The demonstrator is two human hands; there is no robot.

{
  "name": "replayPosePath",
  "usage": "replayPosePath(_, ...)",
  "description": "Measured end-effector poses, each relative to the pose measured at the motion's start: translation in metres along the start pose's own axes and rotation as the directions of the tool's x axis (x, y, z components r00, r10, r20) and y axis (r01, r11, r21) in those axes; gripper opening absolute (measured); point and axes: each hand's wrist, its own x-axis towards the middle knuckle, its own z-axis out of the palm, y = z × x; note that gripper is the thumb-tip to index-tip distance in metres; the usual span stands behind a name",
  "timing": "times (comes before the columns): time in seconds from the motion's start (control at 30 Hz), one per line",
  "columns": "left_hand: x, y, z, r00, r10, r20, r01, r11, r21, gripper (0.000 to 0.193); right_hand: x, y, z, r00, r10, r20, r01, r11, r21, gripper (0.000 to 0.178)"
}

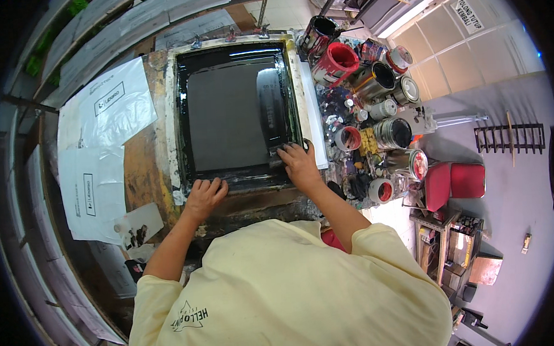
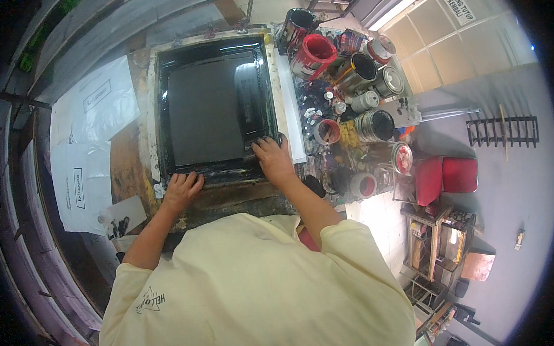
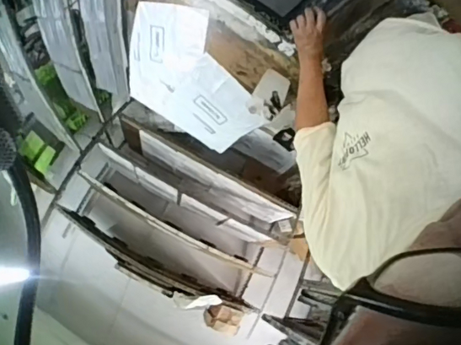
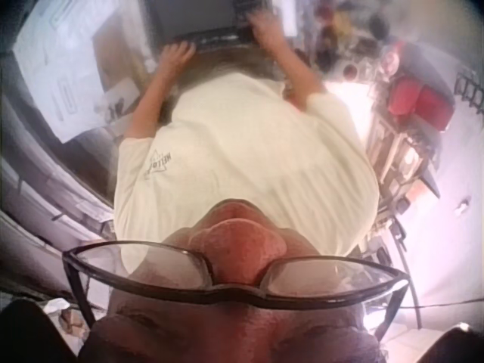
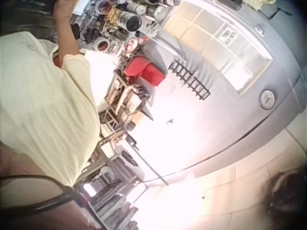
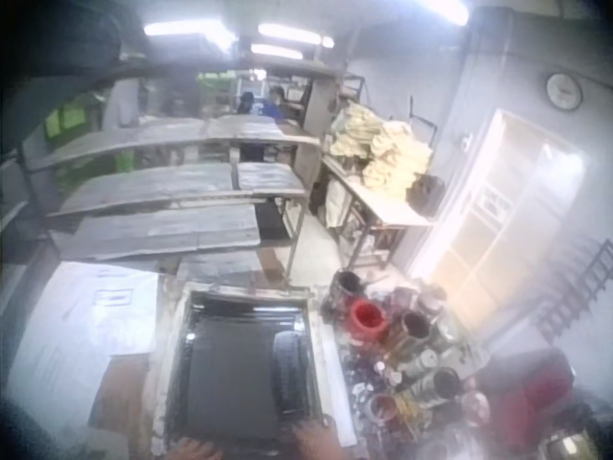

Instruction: The person performs screen printing on plastic envelopes by applying ink with a squeegee and then placing the printed items on a storage rack.

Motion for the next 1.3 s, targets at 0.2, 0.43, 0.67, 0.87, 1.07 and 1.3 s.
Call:
replayPosePath(0.2,-0.001,-0.002,0.004,0.999,0.004,0.034,-0.003,1.0,-0.019,0.04,0.005,-0.002,0.009,1.0,0.016,-0.009,-0.016,1.0,-0.017,0.041)
replayPosePath(0.43,0.003,-0.006,-0.002,0.994,0.006,0.111,0.001,0.998,-0.063,0.046,0.014,0.006,0.019,1.0,-0.004,0.006,0.004,1.0,0.002,0.039)
replayPosePath(0.67,0.004,-0.007,-0.001,0.988,-0.008,0.155,0.023,0.995,-0.096,0.045,0.064,0.024,0.024,0.996,-0.021,-0.086,0.023,1.0,0.013,0.04)
replayPosePath(0.87,0.007,-0.01,-0.003,0.985,-0.006,0.174,0.025,0.994,-0.108,0.043,0.152,0.063,0.037,0.984,-0.043,-0.171,0.04,0.999,-0.021,0.04)
replayPosePath(1.07,0.006,-0.01,-0.004,0.983,-0.005,0.185,0.024,0.995,-0.102,0.043,0.246,0.105,0.044,0.967,-0.073,-0.245,0.059,0.996,-0.066,0.042)
replayPosePath(1.3,0.006,-0.008,-0.005,0.992,-0.008,0.129,0.019,0.996,-0.086,0.042,0.272,0.115,0.005,1.0,-0.003,0.004,0.003,1.0,0.004,0.037)
